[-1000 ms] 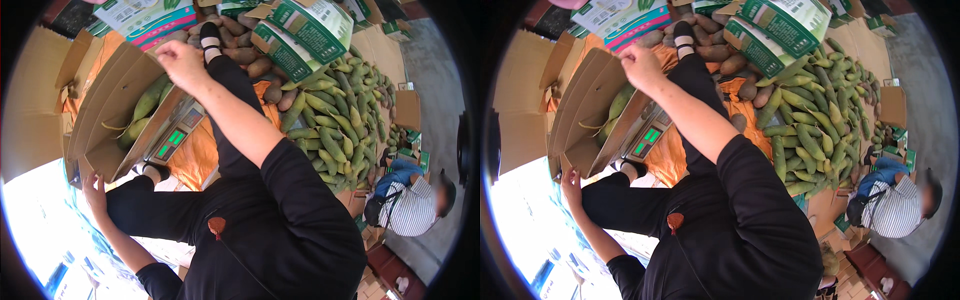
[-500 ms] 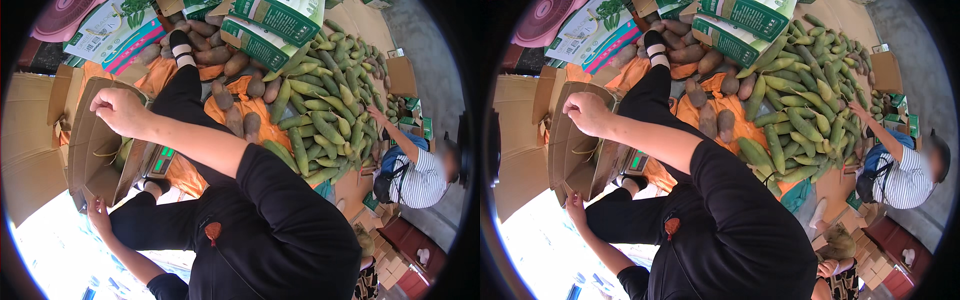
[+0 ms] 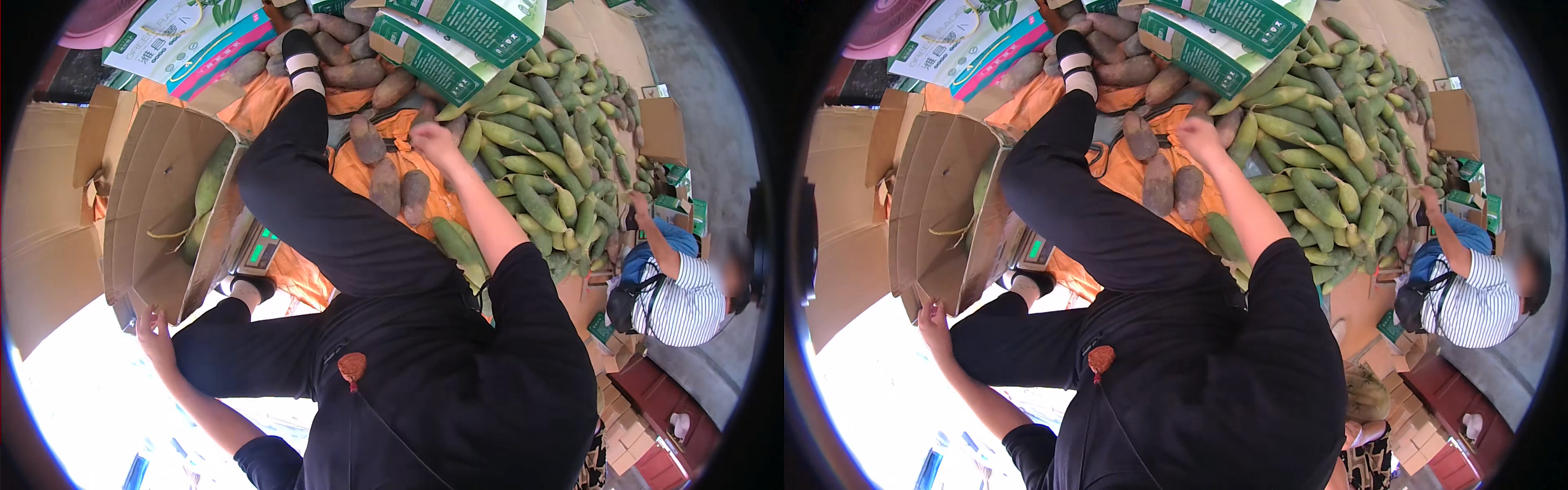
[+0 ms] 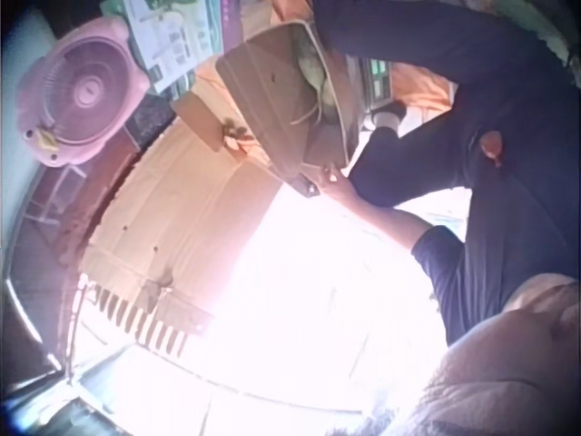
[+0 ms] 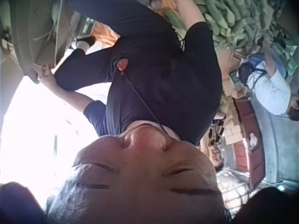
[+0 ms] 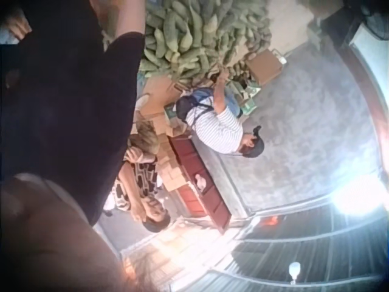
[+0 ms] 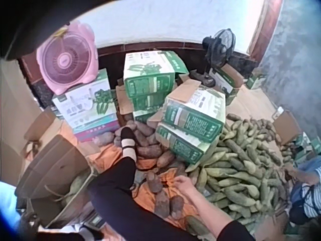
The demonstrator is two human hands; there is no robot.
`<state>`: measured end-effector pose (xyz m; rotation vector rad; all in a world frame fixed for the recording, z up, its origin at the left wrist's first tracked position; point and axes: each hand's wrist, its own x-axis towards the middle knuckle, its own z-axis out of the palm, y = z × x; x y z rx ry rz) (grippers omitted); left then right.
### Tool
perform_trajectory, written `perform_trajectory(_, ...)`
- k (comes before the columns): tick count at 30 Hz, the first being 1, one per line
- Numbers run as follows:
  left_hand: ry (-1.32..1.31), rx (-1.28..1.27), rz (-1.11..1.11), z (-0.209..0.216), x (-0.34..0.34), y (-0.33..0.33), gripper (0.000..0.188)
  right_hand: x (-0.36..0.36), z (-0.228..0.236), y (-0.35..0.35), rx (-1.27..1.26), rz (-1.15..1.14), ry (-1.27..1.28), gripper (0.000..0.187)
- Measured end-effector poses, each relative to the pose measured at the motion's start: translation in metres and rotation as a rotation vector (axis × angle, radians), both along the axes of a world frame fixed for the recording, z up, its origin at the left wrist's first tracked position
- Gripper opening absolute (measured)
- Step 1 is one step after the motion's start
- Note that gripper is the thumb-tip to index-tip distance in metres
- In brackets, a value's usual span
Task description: Sort and weigh produce into cardboard boxes in a packing facility.
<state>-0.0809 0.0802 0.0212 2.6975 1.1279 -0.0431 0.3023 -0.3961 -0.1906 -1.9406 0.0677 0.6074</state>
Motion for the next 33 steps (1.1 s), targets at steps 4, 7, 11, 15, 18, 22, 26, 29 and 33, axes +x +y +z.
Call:
perform_trajectory(4, 0.001, -0.016, -0.003, -0.002, 0.004, -0.002, 0.025, -0.049, -0.085, -0.085, -0.4, 0.123, -0.139, 0.013)
perform_trajectory(7, -0.009, -0.024, 0.002, -0.009, 0.009, -0.003, 0.025, -0.084, -0.12, -0.122, -0.517, 0.111, -0.044, 0.014)
perform_trajectory(11, 0.004, -0.01, 0.032, 0.002, 0.0, -0.003, 0.026, -0.104, -0.124, -0.119, -0.638, 0.106, -0.012, 0.012)
perform_trajectory(15, -0.077, -0.061, 0.104, -0.001, -0.013, 0.001, 0.028, -0.089, -0.133, -0.128, -0.551, -0.134, 0.067, 0.018)
perform_trajectory(18, -0.072, -0.049, 0.106, -0.003, 0.008, -0.011, 0.031, -0.067, -0.152, -0.16, -0.516, -0.31, 0.037, 0.039)
perform_trajectory(22, -0.032, 0.012, 0.112, 0.003, 0.015, -0.018, 0.033, -0.045, -0.167, -0.169, -0.482, -0.411, 0.082, 0.058)
perform_trajectory(26, -0.015, 0.062, 0.143, 0.007, 0.017, -0.019, 0.033, -0.041, -0.146, -0.133, -0.432, -0.482, 0.259, 0.067)
perform_trajectory(29, 0.016, 0.097, 0.167, 0.019, 0.01, -0.024, 0.033, -0.04, -0.105, -0.087, -0.38, -0.492, 0.417, 0.069)
perform_trajectory(33, 0.001, 0.098, 0.153, 0.015, 0.012, -0.023, 0.033, -0.034, -0.113, -0.088, -0.424, -0.482, 0.426, 0.06)
